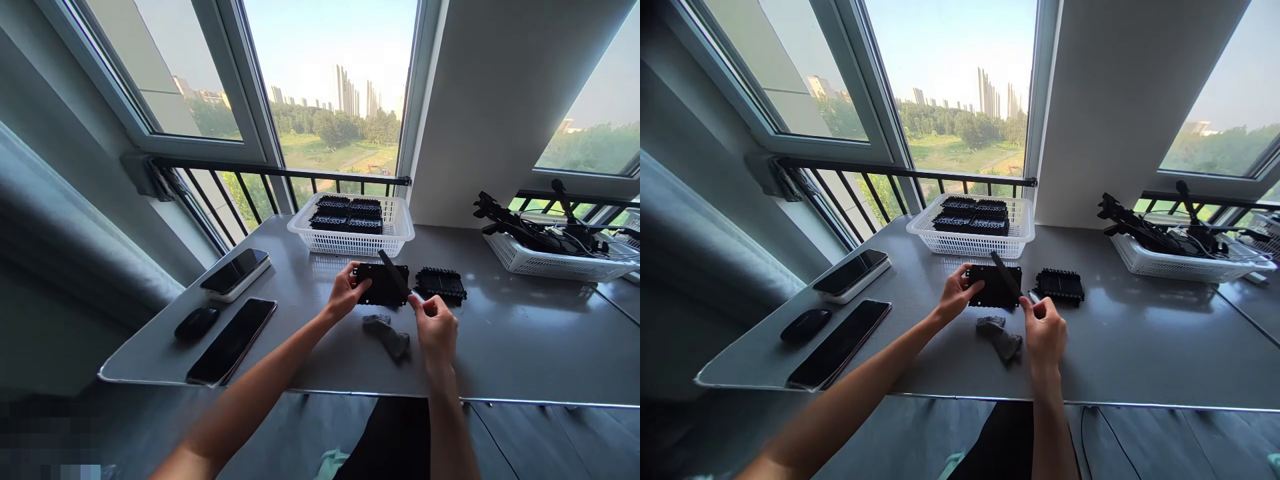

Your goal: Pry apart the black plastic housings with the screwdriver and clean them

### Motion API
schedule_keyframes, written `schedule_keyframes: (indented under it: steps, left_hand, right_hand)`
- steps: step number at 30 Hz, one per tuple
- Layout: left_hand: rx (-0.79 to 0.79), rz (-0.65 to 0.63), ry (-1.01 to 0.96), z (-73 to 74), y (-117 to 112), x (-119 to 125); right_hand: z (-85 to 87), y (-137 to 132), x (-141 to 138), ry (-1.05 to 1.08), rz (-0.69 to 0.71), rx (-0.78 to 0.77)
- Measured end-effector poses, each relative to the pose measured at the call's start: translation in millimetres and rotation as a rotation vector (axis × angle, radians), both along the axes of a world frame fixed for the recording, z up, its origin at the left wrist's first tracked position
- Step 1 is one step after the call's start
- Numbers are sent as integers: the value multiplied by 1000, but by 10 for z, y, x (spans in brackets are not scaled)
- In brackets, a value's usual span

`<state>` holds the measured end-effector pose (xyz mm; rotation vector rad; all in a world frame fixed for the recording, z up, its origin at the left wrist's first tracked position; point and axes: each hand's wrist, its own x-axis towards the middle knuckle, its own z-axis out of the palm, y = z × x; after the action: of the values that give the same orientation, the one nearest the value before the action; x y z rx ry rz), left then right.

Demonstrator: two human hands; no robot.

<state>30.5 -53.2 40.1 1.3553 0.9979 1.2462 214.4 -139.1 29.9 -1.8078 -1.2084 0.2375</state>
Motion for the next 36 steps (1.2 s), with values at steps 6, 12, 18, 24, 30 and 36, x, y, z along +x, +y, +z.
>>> schedule_keyframes:
  steps: [6,12,18,24,30,36]
  left_hand:
    - [46,-13,58,15,-31,-2]
    - [217,-95,225,11,-213,111]
    - [216,-172,216,4,-262,140]
    - [-20,-285,5,31,-166,86]
    - [114,-135,263,65,-149,75]
    - [29,-119,211,-7,-94,115]
  right_hand:
    - [29,-2,-1,68,-116,55]
    - [14,11,-108,89,-82,151]
    - [11,30,-85,180,-65,183]
    - [-15,22,-48,382,57,301]
    - [-39,22,-58,573,240,272]
    - [-110,79,-51,664,274,216]
